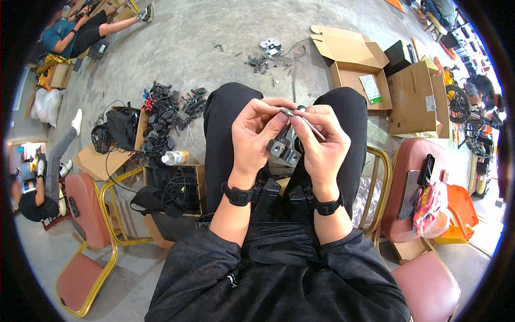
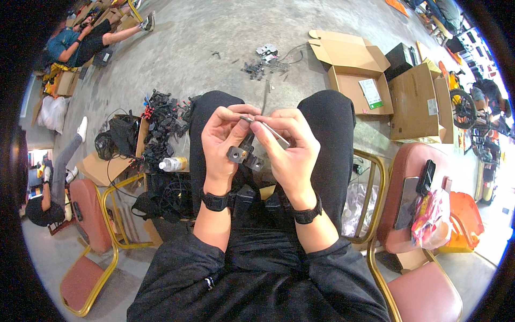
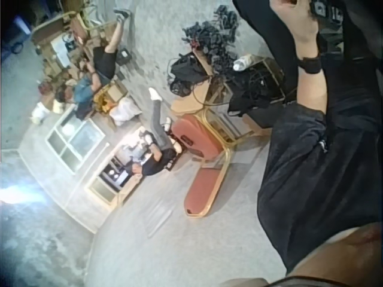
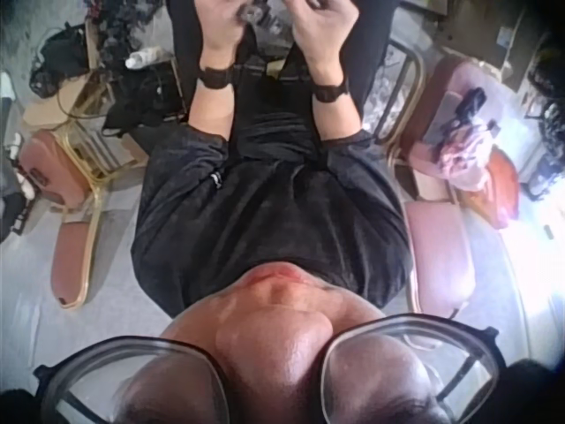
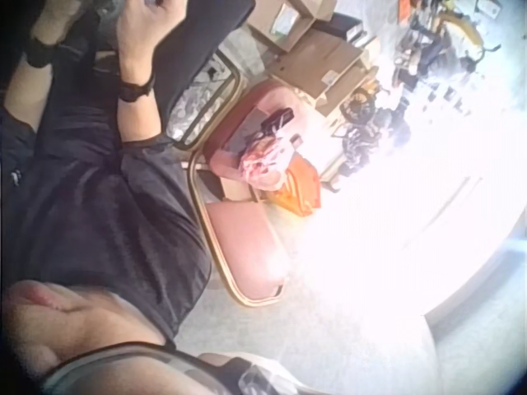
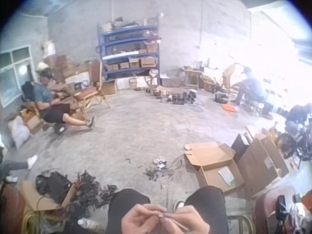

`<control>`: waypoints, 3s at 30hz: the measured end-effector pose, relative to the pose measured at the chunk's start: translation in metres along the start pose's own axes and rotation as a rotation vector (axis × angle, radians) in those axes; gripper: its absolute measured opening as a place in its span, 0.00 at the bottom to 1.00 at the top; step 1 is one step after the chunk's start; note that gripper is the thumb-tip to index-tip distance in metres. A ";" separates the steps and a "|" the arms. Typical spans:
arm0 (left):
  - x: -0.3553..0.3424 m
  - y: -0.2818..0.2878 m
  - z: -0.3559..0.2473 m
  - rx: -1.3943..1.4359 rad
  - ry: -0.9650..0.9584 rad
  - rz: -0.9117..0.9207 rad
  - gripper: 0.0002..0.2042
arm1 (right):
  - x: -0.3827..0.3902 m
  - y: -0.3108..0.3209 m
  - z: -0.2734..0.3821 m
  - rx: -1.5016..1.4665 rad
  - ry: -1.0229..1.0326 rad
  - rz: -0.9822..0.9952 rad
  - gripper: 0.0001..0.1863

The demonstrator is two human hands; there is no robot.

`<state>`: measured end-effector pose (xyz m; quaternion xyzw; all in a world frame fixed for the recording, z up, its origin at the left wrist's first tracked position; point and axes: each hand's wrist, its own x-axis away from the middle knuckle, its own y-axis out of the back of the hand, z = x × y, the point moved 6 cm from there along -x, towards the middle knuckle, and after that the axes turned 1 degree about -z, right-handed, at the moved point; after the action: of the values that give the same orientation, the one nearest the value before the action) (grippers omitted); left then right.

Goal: The person manipulates a black plastic component, using pliers to pull and cut small pieces and an Allen key to tighten a screw within the assembly while holding it in their lap.

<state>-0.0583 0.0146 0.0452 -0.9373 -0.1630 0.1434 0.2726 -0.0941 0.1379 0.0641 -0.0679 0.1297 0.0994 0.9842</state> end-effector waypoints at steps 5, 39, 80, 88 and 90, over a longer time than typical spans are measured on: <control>0.003 -0.004 -0.012 -0.194 -0.143 -0.049 0.05 | -0.003 0.006 -0.010 -0.123 -0.206 0.008 0.05; 0.001 0.019 -0.003 0.059 -0.037 -0.236 0.06 | 0.001 -0.012 -0.016 -0.350 -0.452 0.214 0.05; 0.001 0.014 0.008 0.231 0.202 -0.174 0.08 | 0.003 -0.015 -0.022 -0.282 -0.458 0.279 0.08; 0.003 0.024 0.003 0.079 0.027 -0.314 0.08 | 0.004 -0.025 0.001 0.139 0.085 0.338 0.21; 0.004 0.025 0.005 0.117 0.043 -0.286 0.08 | 0.005 -0.025 0.010 0.188 0.159 0.289 0.20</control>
<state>-0.0507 -0.0018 0.0264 -0.8899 -0.2803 0.0921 0.3479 -0.0814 0.1165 0.0751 0.0358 0.2243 0.2214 0.9484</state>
